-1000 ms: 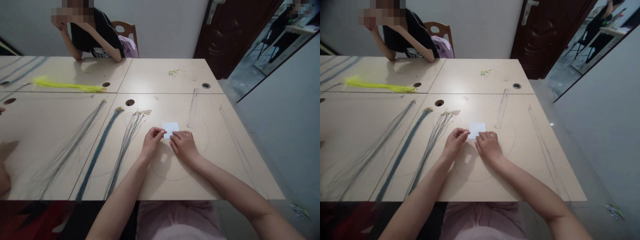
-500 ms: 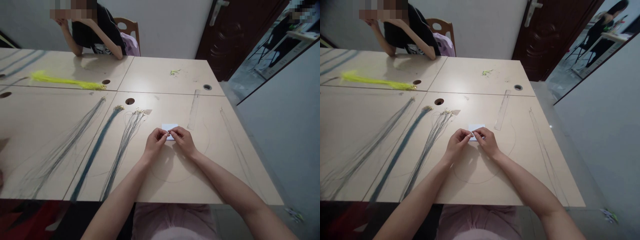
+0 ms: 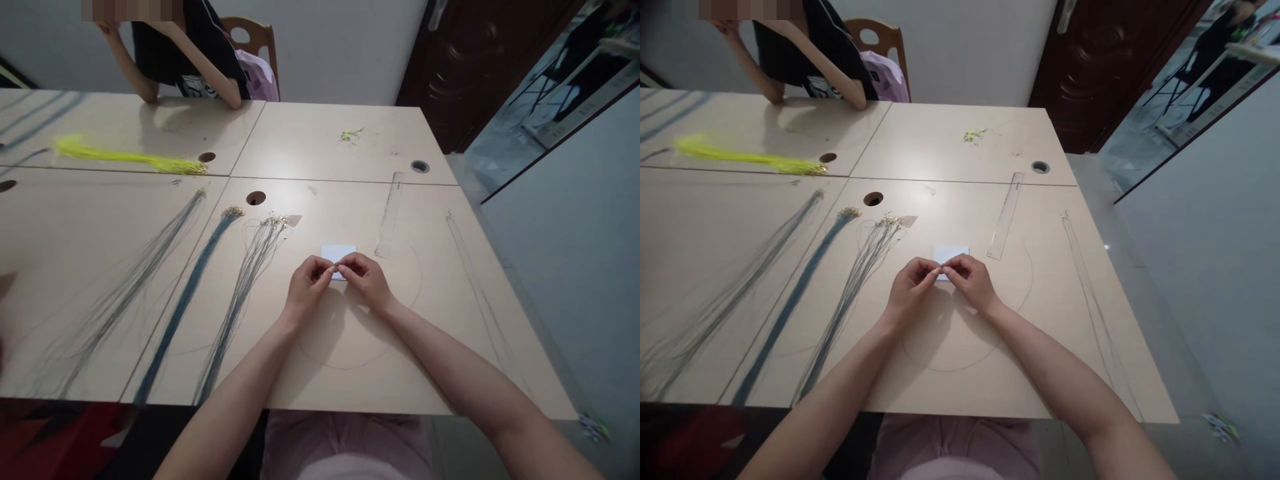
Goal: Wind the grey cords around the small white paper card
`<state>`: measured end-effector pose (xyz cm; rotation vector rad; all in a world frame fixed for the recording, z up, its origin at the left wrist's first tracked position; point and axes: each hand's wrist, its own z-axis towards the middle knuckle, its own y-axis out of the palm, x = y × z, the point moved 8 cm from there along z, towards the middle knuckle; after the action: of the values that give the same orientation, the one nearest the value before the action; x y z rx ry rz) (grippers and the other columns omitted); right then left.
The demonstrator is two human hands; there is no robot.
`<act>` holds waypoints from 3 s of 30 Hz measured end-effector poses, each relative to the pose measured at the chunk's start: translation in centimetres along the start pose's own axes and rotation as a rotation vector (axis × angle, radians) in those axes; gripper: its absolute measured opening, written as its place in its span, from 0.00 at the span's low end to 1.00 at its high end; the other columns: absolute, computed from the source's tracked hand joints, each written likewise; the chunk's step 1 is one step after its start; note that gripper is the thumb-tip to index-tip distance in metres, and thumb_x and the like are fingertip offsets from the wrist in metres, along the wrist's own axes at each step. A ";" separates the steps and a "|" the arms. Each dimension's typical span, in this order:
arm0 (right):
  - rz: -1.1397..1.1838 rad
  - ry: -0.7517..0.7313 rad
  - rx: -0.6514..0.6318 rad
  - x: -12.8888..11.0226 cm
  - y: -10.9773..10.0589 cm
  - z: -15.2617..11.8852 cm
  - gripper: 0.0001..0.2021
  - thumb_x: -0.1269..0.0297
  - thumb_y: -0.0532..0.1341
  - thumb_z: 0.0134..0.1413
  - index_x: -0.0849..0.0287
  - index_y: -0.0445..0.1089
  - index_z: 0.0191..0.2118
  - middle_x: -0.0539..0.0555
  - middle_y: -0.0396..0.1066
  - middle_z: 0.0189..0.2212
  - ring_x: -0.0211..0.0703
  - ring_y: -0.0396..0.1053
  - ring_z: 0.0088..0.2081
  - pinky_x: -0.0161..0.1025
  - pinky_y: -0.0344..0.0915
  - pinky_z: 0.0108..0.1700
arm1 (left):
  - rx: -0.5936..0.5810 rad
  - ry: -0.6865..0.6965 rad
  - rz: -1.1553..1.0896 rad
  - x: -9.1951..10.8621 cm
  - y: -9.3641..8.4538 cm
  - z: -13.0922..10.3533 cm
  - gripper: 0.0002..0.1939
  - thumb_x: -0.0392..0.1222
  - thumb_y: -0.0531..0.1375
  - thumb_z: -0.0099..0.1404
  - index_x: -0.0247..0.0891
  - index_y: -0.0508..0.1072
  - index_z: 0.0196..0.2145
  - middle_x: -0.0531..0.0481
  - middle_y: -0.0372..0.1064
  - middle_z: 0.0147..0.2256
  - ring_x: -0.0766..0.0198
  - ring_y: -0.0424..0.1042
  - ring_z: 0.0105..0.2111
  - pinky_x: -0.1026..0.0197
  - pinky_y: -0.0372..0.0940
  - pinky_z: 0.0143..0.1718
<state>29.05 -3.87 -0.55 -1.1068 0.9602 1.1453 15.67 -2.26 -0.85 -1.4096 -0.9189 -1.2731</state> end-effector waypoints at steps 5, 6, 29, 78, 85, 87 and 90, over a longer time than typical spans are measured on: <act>-0.015 -0.016 -0.001 0.1 0.1 0.0 0.06 0.61 0.59 0.49 0.58 0.69 0.30 0.51 0.69 0.28 0.39 0.66 0.31 0.37 0.63 0.34 | 0.000 -0.021 0.004 0.1 0.0 -0.1 0.08 0.44 0.58 0.56 0.37 0.68 0.30 0.52 0.67 0.29 0.66 0.65 0.30 0.64 0.59 0.33; -0.023 -0.019 0.004 0.1 0.0 0.0 0.06 0.61 0.59 0.49 0.58 0.68 0.29 0.51 0.69 0.27 0.39 0.66 0.30 0.36 0.62 0.33 | -0.004 -0.026 0.004 0.1 0.1 -0.1 0.08 0.44 0.58 0.56 0.37 0.68 0.30 0.52 0.67 0.29 0.66 0.65 0.30 0.64 0.59 0.33; -0.058 -0.009 0.028 0.0 -0.1 -0.1 0.06 0.63 0.57 0.49 0.58 0.65 0.27 0.49 0.64 0.23 0.36 0.60 0.25 0.34 0.58 0.28 | 0.040 0.000 -0.043 0.7 -0.2 -0.1 0.08 0.44 0.59 0.55 0.37 0.69 0.30 0.49 0.69 0.32 0.66 0.66 0.32 0.63 0.59 0.34; -0.006 -0.008 -0.006 0.0 0.0 -0.2 0.09 0.60 0.54 0.55 0.59 0.68 0.32 0.51 0.66 0.26 0.37 0.63 0.28 0.35 0.60 0.32 | -0.038 0.254 0.536 2.2 0.4 -0.9 0.07 0.39 0.52 0.62 0.37 0.68 0.34 0.53 0.66 0.24 0.71 0.61 0.23 0.67 0.56 0.26; -0.059 -0.029 0.004 -0.5 -0.1 -0.1 0.09 0.60 0.57 0.52 0.59 0.66 0.27 0.49 0.63 0.23 0.36 0.60 0.26 0.34 0.57 0.30 | -0.054 0.386 0.656 3.0 0.8 -1.3 0.07 0.36 0.50 0.63 0.38 0.68 0.35 0.50 0.69 0.31 0.68 0.66 0.30 0.66 0.59 0.32; -0.053 -0.033 0.008 -0.5 -0.1 -0.1 0.08 0.61 0.57 0.52 0.59 0.66 0.27 0.49 0.63 0.23 0.36 0.60 0.26 0.34 0.57 0.29 | -0.052 0.400 0.672 3.1 0.8 -1.3 0.07 0.37 0.50 0.64 0.38 0.68 0.35 0.51 0.68 0.30 0.68 0.66 0.30 0.66 0.59 0.31; -0.045 -0.020 0.013 -0.3 -0.1 -0.2 0.08 0.61 0.57 0.52 0.59 0.66 0.27 0.49 0.63 0.23 0.36 0.60 0.26 0.34 0.57 0.29 | -0.028 0.417 0.649 3.2 0.6 -1.3 0.06 0.36 0.51 0.63 0.38 0.68 0.35 0.51 0.69 0.30 0.69 0.66 0.30 0.67 0.59 0.31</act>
<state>29.11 -4.08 -0.31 -1.0988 0.9216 1.1104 16.47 -3.93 2.13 -1.2472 -0.1336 -1.0136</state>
